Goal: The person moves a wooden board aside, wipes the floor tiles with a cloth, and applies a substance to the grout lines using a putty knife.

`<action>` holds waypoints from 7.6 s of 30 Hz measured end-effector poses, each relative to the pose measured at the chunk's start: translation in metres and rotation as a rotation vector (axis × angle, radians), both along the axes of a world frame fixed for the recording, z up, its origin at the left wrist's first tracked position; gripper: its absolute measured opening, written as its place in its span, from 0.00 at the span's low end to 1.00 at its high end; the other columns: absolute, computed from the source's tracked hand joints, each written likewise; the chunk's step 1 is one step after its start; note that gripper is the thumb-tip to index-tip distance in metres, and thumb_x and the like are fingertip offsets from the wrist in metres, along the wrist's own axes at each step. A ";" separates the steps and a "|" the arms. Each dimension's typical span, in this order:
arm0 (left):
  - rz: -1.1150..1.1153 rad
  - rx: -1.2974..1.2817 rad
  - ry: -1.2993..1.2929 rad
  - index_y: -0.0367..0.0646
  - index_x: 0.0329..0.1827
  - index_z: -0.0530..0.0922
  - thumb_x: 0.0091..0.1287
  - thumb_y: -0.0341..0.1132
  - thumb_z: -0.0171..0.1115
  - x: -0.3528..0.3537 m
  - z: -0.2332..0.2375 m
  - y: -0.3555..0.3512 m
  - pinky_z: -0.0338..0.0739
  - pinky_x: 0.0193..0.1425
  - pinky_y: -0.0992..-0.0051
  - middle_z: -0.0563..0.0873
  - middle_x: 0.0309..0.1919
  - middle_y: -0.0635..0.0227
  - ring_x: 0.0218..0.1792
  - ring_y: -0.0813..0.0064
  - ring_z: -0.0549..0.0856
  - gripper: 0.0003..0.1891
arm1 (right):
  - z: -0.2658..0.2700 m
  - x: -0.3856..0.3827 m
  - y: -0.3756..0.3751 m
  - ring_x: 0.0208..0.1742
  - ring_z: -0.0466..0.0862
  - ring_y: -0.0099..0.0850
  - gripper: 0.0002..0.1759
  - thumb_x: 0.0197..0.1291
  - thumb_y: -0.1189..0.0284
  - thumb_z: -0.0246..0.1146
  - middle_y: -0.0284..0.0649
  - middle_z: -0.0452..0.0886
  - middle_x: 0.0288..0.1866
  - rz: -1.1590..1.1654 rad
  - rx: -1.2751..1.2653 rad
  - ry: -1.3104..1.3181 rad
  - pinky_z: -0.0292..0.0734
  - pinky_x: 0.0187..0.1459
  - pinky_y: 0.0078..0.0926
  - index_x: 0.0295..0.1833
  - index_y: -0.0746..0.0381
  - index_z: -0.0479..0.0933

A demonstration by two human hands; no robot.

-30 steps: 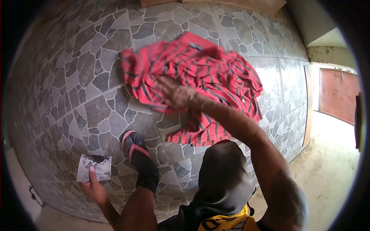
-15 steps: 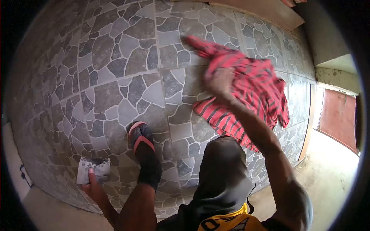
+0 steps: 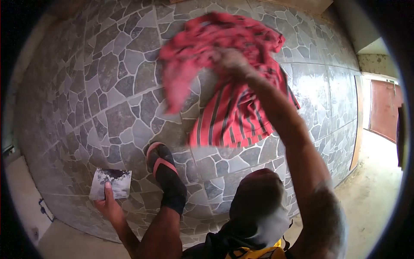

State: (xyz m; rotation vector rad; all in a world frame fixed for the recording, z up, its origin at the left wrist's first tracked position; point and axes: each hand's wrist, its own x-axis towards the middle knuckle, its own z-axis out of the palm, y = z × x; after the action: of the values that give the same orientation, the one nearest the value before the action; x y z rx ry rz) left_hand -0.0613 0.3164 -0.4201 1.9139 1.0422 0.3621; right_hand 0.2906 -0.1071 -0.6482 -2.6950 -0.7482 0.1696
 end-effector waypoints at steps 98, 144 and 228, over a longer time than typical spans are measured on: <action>-1.068 0.027 -0.025 0.38 0.66 0.72 0.61 0.40 0.73 0.386 -0.211 -0.128 0.78 0.57 0.61 0.84 0.52 0.49 0.53 0.53 0.85 0.31 | 0.022 -0.072 -0.163 0.85 0.42 0.62 0.39 0.69 0.62 0.55 0.68 0.40 0.84 -0.237 -0.127 0.096 0.39 0.83 0.54 0.79 0.72 0.55; -1.047 0.276 0.165 0.46 0.66 0.74 0.59 0.50 0.71 0.387 -0.189 -0.139 0.80 0.49 0.52 0.87 0.48 0.48 0.48 0.43 0.86 0.33 | -0.019 0.148 -0.094 0.76 0.65 0.56 0.34 0.71 0.54 0.50 0.63 0.65 0.74 -0.544 -0.186 -0.231 0.59 0.76 0.54 0.68 0.73 0.69; -1.536 -0.241 -0.031 0.35 0.55 0.75 0.72 0.36 0.65 0.355 -0.138 -0.234 0.77 0.52 0.68 0.86 0.44 0.59 0.45 0.70 0.83 0.16 | 0.147 -0.244 0.108 0.34 0.87 0.58 0.35 0.71 0.45 0.54 0.62 0.83 0.30 -1.346 0.528 0.949 0.81 0.39 0.51 0.35 0.70 0.82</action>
State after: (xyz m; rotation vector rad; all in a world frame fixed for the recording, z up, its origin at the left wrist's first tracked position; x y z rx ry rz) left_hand 0.2933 0.0824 -0.5577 1.9067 -0.5445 -0.5827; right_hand 0.0467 0.0008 -0.5010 -1.7285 1.0935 0.6684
